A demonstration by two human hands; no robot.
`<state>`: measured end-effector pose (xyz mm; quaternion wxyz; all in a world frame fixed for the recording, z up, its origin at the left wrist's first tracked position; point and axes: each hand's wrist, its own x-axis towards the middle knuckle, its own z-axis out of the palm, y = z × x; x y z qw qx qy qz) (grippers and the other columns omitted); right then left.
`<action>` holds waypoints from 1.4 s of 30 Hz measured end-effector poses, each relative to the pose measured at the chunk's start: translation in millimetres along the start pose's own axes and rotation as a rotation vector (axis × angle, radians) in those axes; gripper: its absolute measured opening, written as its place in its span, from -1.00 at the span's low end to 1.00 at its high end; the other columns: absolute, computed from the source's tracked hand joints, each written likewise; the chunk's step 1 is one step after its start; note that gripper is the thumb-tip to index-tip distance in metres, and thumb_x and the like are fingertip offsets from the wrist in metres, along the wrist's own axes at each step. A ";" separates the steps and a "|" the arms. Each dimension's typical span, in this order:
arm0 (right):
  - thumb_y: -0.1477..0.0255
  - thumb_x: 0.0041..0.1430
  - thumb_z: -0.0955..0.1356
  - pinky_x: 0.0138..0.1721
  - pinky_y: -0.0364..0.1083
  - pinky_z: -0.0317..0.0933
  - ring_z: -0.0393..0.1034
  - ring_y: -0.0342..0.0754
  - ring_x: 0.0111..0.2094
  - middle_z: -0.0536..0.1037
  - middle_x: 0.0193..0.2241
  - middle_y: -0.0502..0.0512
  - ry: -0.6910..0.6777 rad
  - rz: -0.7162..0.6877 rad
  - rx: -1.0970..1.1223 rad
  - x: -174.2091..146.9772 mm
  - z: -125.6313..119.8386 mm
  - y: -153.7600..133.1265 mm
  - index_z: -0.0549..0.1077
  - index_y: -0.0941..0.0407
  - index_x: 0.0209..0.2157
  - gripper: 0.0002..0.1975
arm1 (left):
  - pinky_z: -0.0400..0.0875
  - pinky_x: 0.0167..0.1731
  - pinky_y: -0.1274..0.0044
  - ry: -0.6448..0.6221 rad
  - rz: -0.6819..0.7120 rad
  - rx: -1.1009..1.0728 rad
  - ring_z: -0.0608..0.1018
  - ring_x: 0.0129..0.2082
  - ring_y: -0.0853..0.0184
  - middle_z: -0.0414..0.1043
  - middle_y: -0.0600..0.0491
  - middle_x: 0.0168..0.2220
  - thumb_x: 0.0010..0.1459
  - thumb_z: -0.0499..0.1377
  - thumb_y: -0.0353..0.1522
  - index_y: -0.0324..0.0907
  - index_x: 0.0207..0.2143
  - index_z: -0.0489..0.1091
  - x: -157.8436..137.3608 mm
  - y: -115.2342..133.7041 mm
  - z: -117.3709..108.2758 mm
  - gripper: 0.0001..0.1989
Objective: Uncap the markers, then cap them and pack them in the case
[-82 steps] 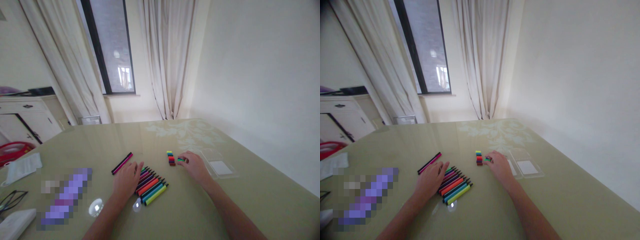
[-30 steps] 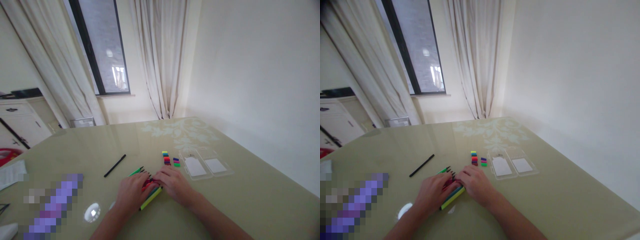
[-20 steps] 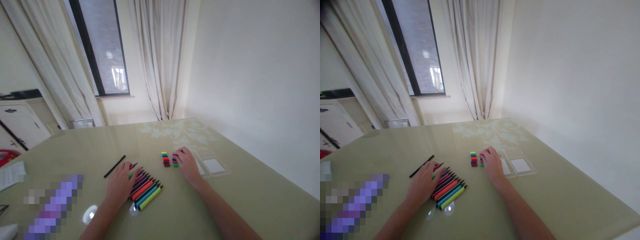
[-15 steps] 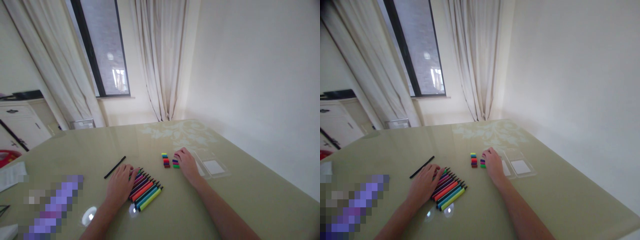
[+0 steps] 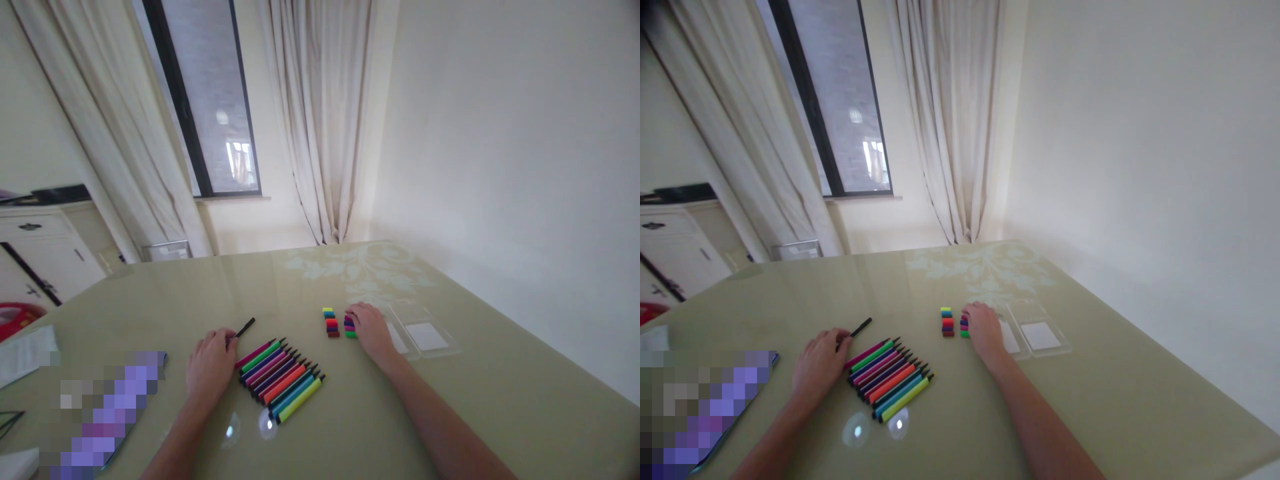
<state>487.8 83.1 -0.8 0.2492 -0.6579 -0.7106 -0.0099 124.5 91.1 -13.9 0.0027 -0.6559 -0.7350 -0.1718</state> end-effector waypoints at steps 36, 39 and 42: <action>0.30 0.43 0.31 -0.08 -0.02 0.39 0.55 0.03 -0.18 0.68 -0.19 0.16 0.336 -0.226 0.414 -25.8 -45.9 -25.4 0.63 0.05 -0.09 -0.74 | 0.29 -0.43 0.46 -0.014 0.055 -0.008 0.62 -0.31 0.12 0.58 -0.04 -0.28 0.47 -0.29 -0.07 -0.07 -0.24 0.40 -21.5 37.9 -36.8 -0.46; 0.34 0.35 0.34 -0.15 -0.05 0.38 0.52 -0.01 -0.25 0.64 -0.25 0.14 0.245 -0.136 0.370 -17.0 -45.8 -10.7 0.65 0.07 -0.17 -0.78 | 0.40 -0.25 0.41 0.007 0.137 -0.008 0.59 -0.19 0.13 0.56 -0.07 -0.23 0.46 -0.17 -0.17 -0.10 -0.17 0.44 -12.1 22.4 -23.0 -0.58; 0.43 0.27 0.37 -0.21 -0.09 0.34 0.49 -0.05 -0.30 0.59 -0.28 0.10 0.062 -0.104 0.281 -13.9 -38.2 -6.3 0.66 0.08 -0.22 -0.82 | 0.40 -0.01 0.32 0.015 0.411 0.012 0.54 -0.08 0.12 0.54 -0.12 -0.13 0.38 -0.08 -0.37 -0.11 -0.04 0.47 -11.3 17.4 -1.9 -0.67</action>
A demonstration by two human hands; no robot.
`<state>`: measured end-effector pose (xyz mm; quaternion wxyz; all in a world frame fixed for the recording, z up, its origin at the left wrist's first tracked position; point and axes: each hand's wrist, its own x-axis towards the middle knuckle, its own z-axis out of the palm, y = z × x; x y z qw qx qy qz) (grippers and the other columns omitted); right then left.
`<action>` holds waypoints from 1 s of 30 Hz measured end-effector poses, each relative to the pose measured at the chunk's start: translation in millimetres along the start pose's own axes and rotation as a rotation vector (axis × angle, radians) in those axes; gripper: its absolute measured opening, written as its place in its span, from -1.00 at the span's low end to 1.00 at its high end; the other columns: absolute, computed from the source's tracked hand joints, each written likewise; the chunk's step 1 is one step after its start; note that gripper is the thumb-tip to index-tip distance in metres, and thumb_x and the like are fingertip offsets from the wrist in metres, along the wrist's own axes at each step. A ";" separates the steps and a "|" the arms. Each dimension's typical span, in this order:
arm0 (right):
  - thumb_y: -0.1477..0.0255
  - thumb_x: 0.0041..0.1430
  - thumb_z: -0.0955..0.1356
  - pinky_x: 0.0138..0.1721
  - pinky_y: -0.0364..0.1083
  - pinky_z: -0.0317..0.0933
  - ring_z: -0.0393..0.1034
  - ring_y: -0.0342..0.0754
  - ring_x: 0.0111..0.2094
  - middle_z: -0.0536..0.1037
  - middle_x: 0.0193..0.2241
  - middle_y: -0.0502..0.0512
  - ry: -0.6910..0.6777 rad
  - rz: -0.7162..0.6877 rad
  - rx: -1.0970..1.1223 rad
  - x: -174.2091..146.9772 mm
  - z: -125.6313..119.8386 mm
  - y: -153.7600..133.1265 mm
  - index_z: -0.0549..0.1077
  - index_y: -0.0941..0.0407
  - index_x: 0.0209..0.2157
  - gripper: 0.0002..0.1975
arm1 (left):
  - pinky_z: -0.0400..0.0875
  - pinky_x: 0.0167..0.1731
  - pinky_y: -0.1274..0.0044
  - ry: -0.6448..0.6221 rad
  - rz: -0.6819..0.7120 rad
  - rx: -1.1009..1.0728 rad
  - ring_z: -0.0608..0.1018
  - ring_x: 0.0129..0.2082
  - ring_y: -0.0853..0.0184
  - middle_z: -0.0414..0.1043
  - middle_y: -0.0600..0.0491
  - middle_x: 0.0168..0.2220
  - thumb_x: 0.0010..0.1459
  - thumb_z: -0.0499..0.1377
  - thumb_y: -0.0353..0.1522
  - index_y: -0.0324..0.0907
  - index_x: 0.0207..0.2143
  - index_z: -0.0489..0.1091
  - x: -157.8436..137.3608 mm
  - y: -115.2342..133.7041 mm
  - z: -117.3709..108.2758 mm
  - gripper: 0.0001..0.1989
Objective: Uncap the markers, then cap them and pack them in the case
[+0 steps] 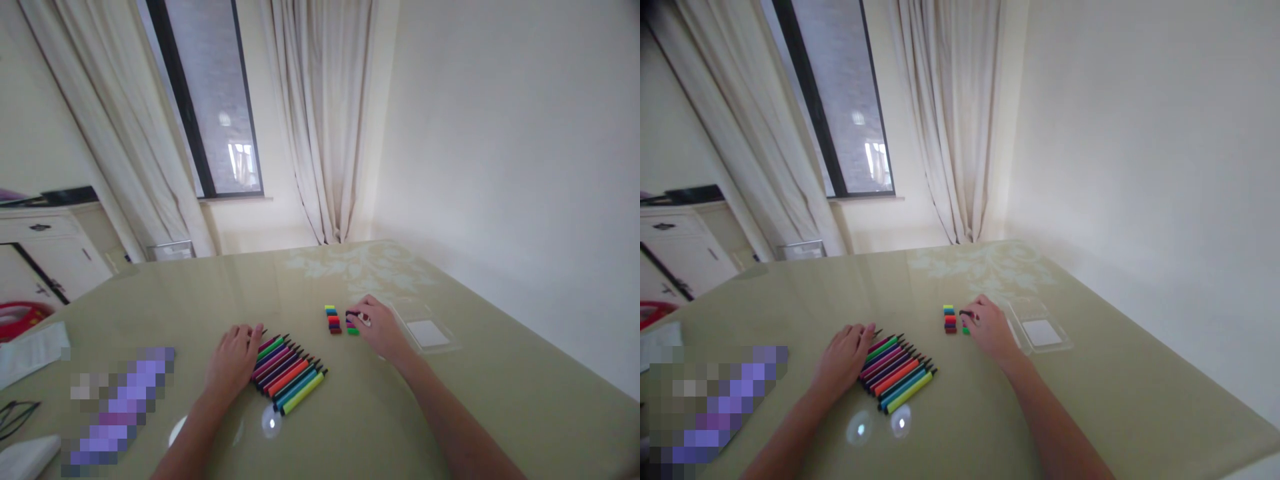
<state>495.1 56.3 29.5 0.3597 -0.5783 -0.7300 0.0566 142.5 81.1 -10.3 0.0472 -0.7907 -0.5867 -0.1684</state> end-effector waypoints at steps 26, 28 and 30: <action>0.56 0.06 0.46 -0.23 -0.14 0.17 0.48 -0.04 -0.25 0.63 -0.33 0.05 -0.307 0.046 -0.084 4.1 22.5 14.7 0.57 0.12 -0.38 -0.93 | -0.13 0.38 0.02 0.048 -0.192 0.179 0.12 0.43 -0.21 0.02 -0.36 0.45 0.14 0.00 0.29 -0.39 0.42 0.11 -45.5 112.2 30.4 0.11; 0.55 0.07 0.46 -0.25 -0.14 0.16 0.48 -0.04 -0.25 0.63 -0.33 0.04 -0.304 0.054 -0.084 4.0 22.3 14.0 0.57 0.12 -0.37 -0.93 | -0.11 0.37 0.03 0.033 -0.207 0.191 0.13 0.42 -0.22 0.03 -0.39 0.44 0.14 -0.01 0.31 -0.41 0.42 0.12 -41.6 107.3 29.8 0.12; 0.56 0.07 0.47 -0.25 -0.14 0.15 0.47 -0.05 -0.25 0.62 -0.33 0.04 -0.305 0.056 -0.086 3.5 21.8 12.4 0.57 0.11 -0.37 -0.93 | -0.09 0.37 0.03 0.017 -0.220 0.203 0.14 0.42 -0.23 0.05 -0.41 0.43 0.13 -0.02 0.32 -0.43 0.41 0.13 -37.8 103.5 29.7 0.13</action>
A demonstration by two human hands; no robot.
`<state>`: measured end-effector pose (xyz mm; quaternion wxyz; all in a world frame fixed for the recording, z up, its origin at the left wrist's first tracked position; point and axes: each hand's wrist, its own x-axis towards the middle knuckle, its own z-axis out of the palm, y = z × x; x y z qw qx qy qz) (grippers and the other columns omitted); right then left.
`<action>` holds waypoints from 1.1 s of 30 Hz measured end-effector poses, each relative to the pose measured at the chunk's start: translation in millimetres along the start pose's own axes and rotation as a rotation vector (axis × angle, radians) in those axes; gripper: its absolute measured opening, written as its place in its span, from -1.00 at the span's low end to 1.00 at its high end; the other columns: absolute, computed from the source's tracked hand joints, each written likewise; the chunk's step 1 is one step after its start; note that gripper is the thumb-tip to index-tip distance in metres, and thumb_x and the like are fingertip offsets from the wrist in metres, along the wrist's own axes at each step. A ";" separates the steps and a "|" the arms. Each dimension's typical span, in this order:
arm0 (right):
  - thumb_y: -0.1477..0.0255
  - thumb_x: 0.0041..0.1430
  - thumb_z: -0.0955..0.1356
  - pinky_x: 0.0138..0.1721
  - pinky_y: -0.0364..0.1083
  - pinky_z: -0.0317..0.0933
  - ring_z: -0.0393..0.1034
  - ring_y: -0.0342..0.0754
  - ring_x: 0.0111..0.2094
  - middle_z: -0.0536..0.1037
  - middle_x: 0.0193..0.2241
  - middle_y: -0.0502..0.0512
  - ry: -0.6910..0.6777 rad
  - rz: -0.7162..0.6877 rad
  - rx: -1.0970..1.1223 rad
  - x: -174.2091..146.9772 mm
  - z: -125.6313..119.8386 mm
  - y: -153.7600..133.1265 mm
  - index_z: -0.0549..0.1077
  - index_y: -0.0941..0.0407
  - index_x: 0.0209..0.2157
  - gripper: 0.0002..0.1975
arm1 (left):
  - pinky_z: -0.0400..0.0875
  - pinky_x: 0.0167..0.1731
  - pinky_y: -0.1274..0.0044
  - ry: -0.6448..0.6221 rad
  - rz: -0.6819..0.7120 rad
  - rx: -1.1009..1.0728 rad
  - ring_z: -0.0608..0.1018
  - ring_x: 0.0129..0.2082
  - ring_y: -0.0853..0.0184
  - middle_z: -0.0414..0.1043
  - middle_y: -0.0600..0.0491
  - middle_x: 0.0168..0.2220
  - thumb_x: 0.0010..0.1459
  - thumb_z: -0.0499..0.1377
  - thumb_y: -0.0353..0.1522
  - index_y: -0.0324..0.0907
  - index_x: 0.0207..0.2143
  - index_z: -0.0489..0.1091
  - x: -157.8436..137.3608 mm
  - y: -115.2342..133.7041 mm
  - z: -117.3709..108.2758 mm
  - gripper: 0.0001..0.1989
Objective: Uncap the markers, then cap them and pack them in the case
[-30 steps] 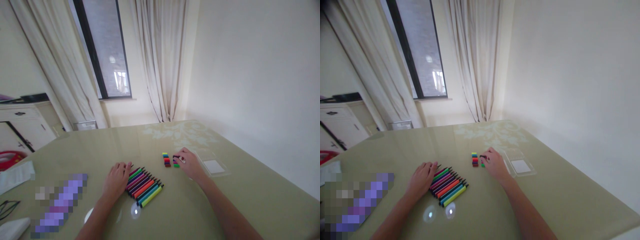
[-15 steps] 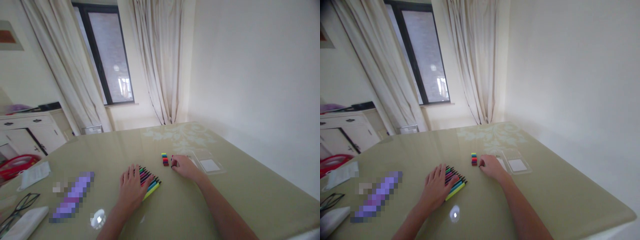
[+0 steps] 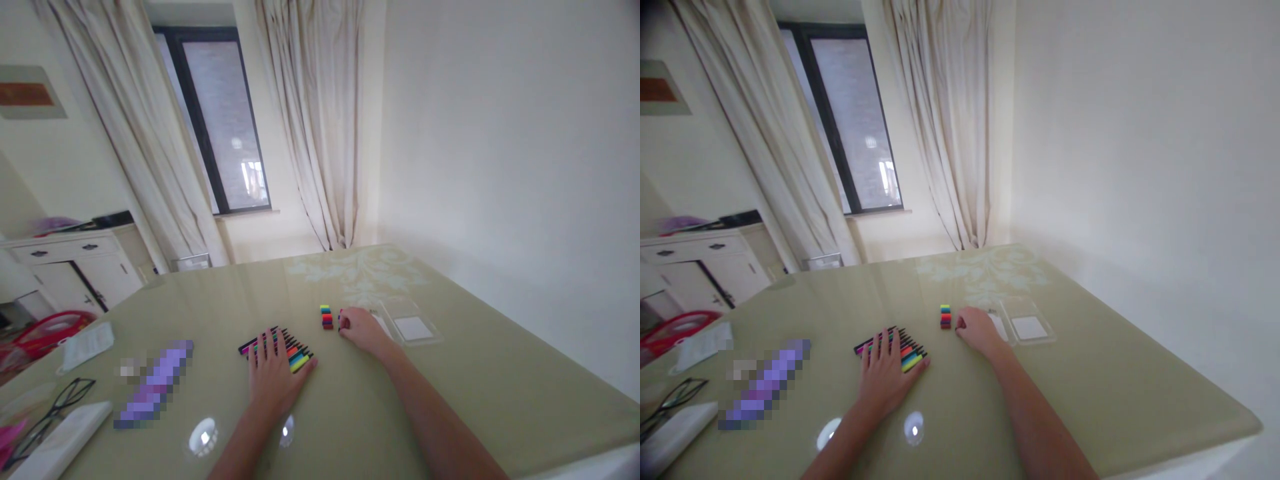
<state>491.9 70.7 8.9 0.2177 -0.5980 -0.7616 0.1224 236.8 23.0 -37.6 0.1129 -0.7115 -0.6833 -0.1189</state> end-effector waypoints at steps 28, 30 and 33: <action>0.37 0.36 0.32 -0.24 -0.10 0.14 0.47 0.01 -0.17 0.55 -0.19 0.14 0.168 0.408 -0.131 -4.9 -11.0 21.5 0.49 0.10 -0.14 -0.85 | 0.03 0.35 0.07 -0.041 0.036 0.001 0.15 0.42 -0.20 0.08 -0.38 0.42 0.16 -0.01 0.29 -0.40 0.40 0.15 56.9 -32.9 16.4 0.08; 0.38 0.36 0.32 -0.24 -0.10 0.14 0.47 0.00 -0.17 0.56 -0.19 0.14 0.159 0.409 -0.143 -5.5 -9.7 22.4 0.49 0.10 -0.14 -0.86 | 0.04 0.35 0.07 -0.018 0.056 -0.010 0.16 0.42 -0.20 0.09 -0.38 0.42 0.18 0.00 0.28 -0.40 0.40 0.15 54.9 -33.4 19.4 0.07; 0.40 0.36 0.31 -0.25 -0.10 0.15 0.48 0.00 -0.19 0.56 -0.17 0.16 0.198 0.406 -0.169 -6.7 -8.8 21.2 0.50 0.12 -0.14 -0.85 | 0.06 0.35 0.07 -0.005 0.075 -0.040 0.17 0.41 -0.20 0.10 -0.36 0.42 0.18 0.01 0.27 -0.38 0.41 0.15 51.3 -34.9 23.5 0.05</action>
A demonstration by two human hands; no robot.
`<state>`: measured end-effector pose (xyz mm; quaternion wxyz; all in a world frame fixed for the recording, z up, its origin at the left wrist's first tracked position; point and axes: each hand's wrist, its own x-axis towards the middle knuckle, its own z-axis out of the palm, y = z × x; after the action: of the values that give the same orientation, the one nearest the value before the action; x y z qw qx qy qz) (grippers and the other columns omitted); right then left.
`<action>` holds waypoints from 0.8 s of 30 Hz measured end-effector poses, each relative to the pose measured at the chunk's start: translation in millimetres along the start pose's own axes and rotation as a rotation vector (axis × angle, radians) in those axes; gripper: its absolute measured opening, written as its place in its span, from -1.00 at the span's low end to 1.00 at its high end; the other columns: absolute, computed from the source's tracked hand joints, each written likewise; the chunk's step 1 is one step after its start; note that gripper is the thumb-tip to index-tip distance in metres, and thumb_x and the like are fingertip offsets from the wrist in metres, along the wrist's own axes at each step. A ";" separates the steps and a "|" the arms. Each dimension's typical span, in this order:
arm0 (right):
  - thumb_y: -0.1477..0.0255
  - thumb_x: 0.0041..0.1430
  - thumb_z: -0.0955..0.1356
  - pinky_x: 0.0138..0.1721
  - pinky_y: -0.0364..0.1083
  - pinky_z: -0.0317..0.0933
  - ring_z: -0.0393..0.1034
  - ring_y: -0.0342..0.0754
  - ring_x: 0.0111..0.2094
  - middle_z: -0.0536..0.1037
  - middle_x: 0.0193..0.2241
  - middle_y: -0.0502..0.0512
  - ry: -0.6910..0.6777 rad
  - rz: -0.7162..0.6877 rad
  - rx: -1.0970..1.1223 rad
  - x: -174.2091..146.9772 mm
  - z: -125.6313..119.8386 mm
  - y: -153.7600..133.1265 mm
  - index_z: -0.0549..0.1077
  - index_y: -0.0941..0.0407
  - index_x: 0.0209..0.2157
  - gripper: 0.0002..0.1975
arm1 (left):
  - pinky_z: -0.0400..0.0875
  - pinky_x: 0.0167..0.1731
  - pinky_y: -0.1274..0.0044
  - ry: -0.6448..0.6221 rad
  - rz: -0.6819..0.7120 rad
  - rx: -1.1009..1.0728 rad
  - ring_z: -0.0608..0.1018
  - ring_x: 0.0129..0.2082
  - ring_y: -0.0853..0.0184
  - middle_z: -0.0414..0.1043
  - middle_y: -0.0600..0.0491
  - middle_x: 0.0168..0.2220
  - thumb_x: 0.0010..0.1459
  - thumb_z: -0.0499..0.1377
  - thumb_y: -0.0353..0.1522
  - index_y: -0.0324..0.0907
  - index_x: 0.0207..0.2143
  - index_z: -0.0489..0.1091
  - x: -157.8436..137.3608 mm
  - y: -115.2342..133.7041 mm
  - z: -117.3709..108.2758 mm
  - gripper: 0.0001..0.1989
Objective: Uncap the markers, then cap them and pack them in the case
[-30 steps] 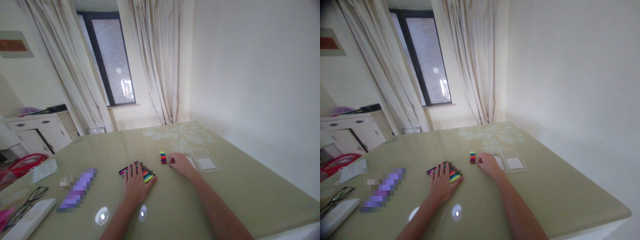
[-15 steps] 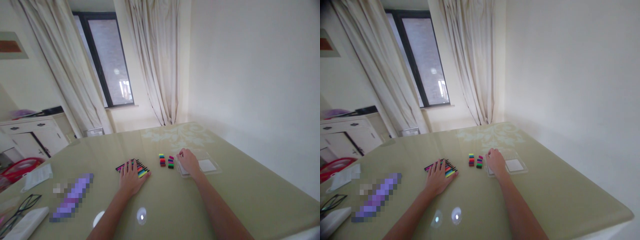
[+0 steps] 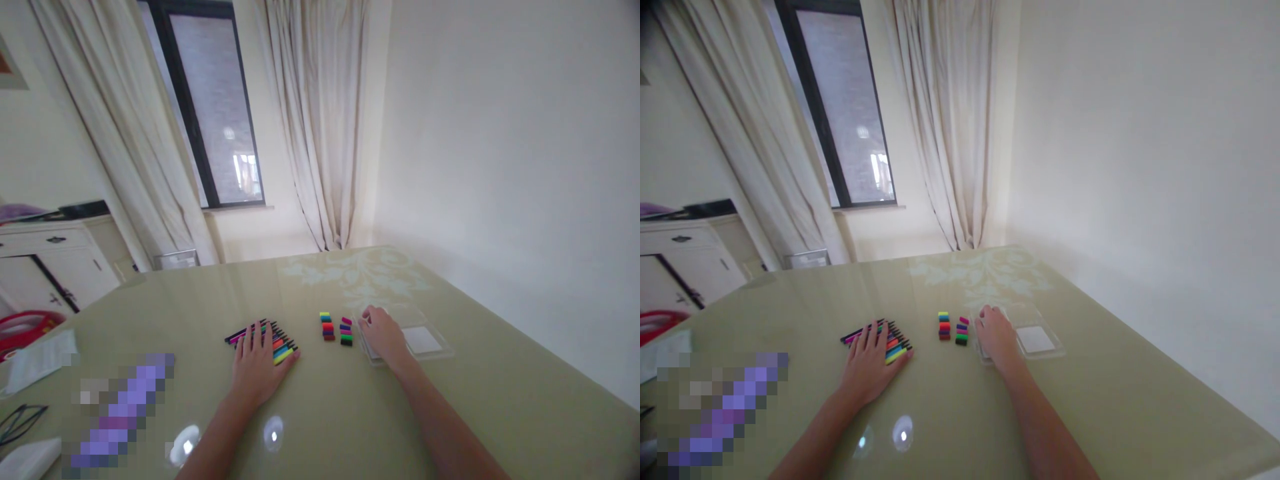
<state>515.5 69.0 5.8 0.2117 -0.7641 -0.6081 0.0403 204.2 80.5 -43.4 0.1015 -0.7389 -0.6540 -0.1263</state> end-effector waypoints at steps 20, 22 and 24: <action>0.45 0.34 0.35 -0.04 -0.01 0.29 0.44 0.07 -0.10 0.53 -0.12 0.15 -0.102 -0.440 0.051 -29.0 16.1 -42.4 0.59 0.06 -0.17 -0.85 | 0.31 -0.08 0.35 -0.021 -0.094 -0.246 0.53 0.01 0.11 0.57 0.01 -0.05 0.38 0.04 -0.27 -0.02 -0.15 0.57 15.0 -53.8 -45.2 -0.72; 0.47 0.33 0.35 -0.02 -0.01 0.29 0.44 0.07 -0.10 0.53 -0.13 0.15 -0.105 -0.440 0.068 -29.0 16.1 -41.7 0.58 0.07 -0.18 -0.86 | 0.30 -0.10 0.36 -0.027 -0.094 -0.257 0.53 0.01 0.13 0.58 0.03 -0.06 0.38 0.05 -0.27 -0.01 -0.16 0.57 15.6 -55.9 -42.4 -0.72; 0.49 0.32 0.35 -0.01 -0.01 0.28 0.44 0.06 -0.09 0.53 -0.14 0.15 -0.111 -0.437 0.090 -29.2 16.3 -41.7 0.57 0.08 -0.20 -0.87 | 0.30 -0.11 0.38 -0.020 -0.119 -0.269 0.54 0.00 0.14 0.59 0.03 -0.07 0.38 0.05 -0.27 -0.02 -0.17 0.57 16.8 -57.9 -41.3 -0.73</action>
<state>464.8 52.9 0.8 0.2158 -0.6006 -0.7673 0.0625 146.4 90.4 0.3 -0.0127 -0.7070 -0.6747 -0.2114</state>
